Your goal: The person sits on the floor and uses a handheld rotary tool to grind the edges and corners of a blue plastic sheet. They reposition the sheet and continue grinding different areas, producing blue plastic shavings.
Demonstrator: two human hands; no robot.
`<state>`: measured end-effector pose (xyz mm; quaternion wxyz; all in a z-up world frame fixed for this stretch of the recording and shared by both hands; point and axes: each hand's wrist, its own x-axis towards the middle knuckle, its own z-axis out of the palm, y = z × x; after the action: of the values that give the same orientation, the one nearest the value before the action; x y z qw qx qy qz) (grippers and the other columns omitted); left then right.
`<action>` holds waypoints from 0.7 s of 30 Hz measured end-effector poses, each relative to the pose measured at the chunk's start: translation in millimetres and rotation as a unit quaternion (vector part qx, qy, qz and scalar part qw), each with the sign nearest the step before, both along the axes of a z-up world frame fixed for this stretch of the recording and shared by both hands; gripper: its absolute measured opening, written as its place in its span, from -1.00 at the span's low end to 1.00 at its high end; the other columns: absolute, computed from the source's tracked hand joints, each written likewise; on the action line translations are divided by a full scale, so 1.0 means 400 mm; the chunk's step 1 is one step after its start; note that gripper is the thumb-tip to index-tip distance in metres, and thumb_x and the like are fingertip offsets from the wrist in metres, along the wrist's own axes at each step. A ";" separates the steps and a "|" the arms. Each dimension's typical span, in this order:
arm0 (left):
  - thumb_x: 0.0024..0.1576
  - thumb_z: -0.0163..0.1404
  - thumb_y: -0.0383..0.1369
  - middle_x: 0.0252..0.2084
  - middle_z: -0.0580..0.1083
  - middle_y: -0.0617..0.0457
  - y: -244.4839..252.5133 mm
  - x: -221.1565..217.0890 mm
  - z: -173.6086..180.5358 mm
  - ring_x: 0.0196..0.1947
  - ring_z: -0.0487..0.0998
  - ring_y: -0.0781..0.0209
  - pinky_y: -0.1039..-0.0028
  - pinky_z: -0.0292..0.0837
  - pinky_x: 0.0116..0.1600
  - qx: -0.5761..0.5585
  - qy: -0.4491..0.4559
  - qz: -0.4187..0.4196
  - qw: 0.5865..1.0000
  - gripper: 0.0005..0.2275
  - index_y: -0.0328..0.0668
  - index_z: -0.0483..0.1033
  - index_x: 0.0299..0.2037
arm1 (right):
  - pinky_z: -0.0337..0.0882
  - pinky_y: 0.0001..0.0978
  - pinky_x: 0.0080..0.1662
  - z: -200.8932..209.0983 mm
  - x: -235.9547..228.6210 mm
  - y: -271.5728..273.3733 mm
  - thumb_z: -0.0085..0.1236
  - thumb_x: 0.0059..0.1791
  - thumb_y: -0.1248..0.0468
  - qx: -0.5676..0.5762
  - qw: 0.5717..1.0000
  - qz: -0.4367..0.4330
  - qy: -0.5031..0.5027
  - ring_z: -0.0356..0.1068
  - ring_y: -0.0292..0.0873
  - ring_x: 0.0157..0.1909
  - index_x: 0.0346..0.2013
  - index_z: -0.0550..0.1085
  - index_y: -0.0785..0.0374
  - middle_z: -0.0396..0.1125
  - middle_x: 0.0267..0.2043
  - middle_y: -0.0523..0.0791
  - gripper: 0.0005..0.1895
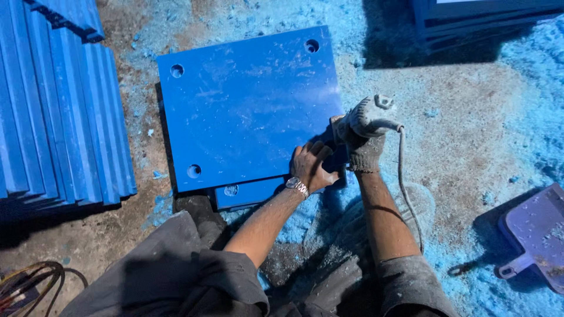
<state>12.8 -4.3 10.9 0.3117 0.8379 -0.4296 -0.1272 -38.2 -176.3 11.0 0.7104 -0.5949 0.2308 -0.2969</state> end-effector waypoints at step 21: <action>-0.26 0.31 0.12 0.29 0.38 -0.22 0.002 -0.014 -0.049 0.27 0.33 -0.34 -0.12 0.15 0.30 0.040 0.022 0.008 0.999 -0.28 -0.01 0.51 0.12 | 0.47 -0.22 -0.02 -0.063 0.009 -0.050 0.33 -0.03 0.09 -0.352 0.900 -0.050 0.250 0.47 -0.12 -0.08 -0.06 0.52 0.22 0.48 -0.13 -0.11 -0.64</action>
<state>7.2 -3.4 -8.8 0.2886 0.8501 -0.4104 -0.1600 -34.7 -196.2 -14.3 0.3575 -0.8487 0.3108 -0.2353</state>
